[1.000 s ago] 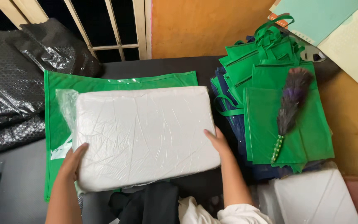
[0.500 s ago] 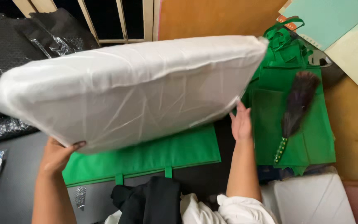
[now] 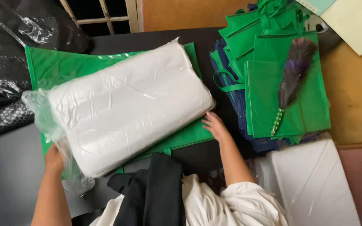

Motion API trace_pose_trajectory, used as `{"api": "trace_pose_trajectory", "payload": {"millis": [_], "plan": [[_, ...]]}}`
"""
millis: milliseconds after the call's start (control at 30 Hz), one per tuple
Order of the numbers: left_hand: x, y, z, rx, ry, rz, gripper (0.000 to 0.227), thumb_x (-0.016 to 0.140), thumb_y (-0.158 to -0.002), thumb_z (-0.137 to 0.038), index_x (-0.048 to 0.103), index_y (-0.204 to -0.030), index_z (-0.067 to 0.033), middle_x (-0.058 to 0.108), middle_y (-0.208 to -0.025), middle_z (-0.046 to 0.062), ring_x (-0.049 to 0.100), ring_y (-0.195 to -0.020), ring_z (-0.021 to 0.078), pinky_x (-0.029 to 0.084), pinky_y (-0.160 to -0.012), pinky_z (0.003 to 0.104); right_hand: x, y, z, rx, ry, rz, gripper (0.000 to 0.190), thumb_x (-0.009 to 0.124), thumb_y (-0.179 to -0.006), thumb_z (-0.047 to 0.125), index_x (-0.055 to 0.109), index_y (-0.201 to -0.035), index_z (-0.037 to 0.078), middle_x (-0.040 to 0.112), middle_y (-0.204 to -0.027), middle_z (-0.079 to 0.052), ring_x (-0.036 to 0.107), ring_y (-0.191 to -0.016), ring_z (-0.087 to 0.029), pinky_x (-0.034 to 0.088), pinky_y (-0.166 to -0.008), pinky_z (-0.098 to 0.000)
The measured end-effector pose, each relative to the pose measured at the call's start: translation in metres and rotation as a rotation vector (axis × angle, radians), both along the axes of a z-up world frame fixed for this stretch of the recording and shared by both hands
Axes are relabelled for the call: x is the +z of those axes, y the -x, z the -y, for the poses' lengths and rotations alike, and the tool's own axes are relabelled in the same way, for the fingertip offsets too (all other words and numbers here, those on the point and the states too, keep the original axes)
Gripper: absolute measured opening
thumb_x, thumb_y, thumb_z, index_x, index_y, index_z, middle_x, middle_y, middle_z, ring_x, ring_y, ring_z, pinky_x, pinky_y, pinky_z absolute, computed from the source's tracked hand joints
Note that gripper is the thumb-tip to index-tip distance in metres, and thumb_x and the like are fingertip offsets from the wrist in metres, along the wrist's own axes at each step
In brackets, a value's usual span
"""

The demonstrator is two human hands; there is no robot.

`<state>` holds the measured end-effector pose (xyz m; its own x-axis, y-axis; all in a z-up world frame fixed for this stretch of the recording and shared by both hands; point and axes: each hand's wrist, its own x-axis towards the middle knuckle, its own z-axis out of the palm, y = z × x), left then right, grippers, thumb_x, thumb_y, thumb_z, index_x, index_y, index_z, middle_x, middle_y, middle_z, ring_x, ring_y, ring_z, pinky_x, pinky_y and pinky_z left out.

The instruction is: The person wipes down a black bubble-wrap package and a green tote bag with a duster, then places a white wrapped item into the green bag.

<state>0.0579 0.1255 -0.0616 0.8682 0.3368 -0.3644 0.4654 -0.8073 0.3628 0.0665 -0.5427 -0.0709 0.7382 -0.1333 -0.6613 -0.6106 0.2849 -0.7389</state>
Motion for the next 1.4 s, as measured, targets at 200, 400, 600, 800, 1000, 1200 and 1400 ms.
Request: {"api": "trace_pose_trajectory", "payload": {"millis": [200, 400, 600, 800, 1000, 1200, 1400], "plan": [[0.063, 0.047, 0.087, 0.352, 0.643, 0.121, 0.074, 0.026, -0.104, -0.057, 0.044, -0.155, -0.007, 0.043, -0.159, 0.018, 0.035, -0.147, 0.0288, 0.024, -0.12, 0.043, 0.01, 0.077, -0.134, -0.244, -0.023, 0.054, 0.073, 0.072, -0.084, 0.04, 0.047, -0.148, 0.015, 0.068, -0.12, -0.009, 0.066, -0.107, -0.023, 0.053, -0.09, -0.0394], [0.065, 0.084, 0.116, 0.062, 0.8, 0.044, 0.073, 0.059, -0.088, -0.039, 0.047, -0.152, -0.0042, 0.05, -0.157, 0.012, 0.042, -0.148, 0.0246, 0.028, -0.123, 0.038, 0.05, 0.075, -0.229, -0.157, 0.069, 0.092, 0.095, 0.082, -0.07, 0.042, 0.041, -0.151, 0.012, 0.056, -0.151, -0.008, 0.054, -0.136, -0.019, 0.043, -0.114, -0.0317], [0.007, 0.119, 0.104, -0.626, 0.48, 0.147, 0.12, 0.101, -0.047, -0.064, 0.053, -0.144, -0.0122, 0.056, -0.145, 0.013, 0.049, -0.137, 0.0325, 0.037, -0.116, 0.041, 0.083, 0.053, -0.195, -0.34, 0.111, -0.031, 0.097, 0.087, -0.054, 0.031, 0.055, -0.143, 0.009, 0.067, -0.137, -0.009, 0.064, -0.123, -0.021, 0.053, -0.1, -0.032], [0.027, 0.114, 0.122, -0.853, 0.233, 0.219, 0.089, 0.102, -0.042, -0.045, 0.064, -0.121, -0.0258, 0.057, -0.126, 0.007, 0.052, -0.12, 0.0314, 0.043, -0.101, 0.048, 0.109, 0.056, -0.168, -0.33, 0.156, 0.193, 0.106, 0.093, -0.07, 0.025, 0.034, -0.155, 0.002, 0.046, -0.146, -0.026, 0.045, -0.141, -0.037, 0.037, -0.116, -0.0503], [0.034, 0.081, 0.208, -0.8, 0.222, 0.118, 0.09, 0.084, -0.059, -0.052, 0.047, -0.136, -0.0274, 0.039, -0.143, 0.004, 0.034, -0.135, 0.0304, 0.029, -0.104, 0.061, 0.168, 0.064, -0.112, -0.408, 0.244, 0.312, 0.104, 0.088, -0.072, 0.024, 0.033, -0.158, 0.008, 0.044, -0.151, -0.029, 0.046, -0.141, -0.042, 0.038, -0.115, -0.054], [0.01, 0.003, 0.305, -0.752, 0.232, 0.015, 0.091, 0.066, -0.075, -0.06, 0.03, -0.152, -0.0292, 0.022, -0.16, 0.001, 0.015, -0.149, 0.0293, 0.016, -0.107, 0.074, 0.234, 0.109, -0.027, -0.518, 0.313, 0.395, 0.105, 0.084, -0.069, 0.023, 0.032, -0.159, 0.008, 0.041, -0.147, -0.028, 0.045, -0.135, -0.037, 0.036, -0.113, -0.0505], [-0.077, -0.101, 0.336, -0.738, 0.234, -0.104, 0.092, 0.051, -0.088, -0.066, 0.015, -0.165, -0.0309, 0.007, -0.175, -0.002, 0.0, -0.161, 0.0281, 0.004, -0.11, 0.084, 0.09, 0.221, 0.167, -0.699, -0.048, 0.366, 0.049, 0.064, -0.079, 0.031, 0.068, -0.12, 0.006, 0.074, -0.107, -0.008, 0.07, -0.091, -0.025, 0.057, -0.083, -0.0346]]}}
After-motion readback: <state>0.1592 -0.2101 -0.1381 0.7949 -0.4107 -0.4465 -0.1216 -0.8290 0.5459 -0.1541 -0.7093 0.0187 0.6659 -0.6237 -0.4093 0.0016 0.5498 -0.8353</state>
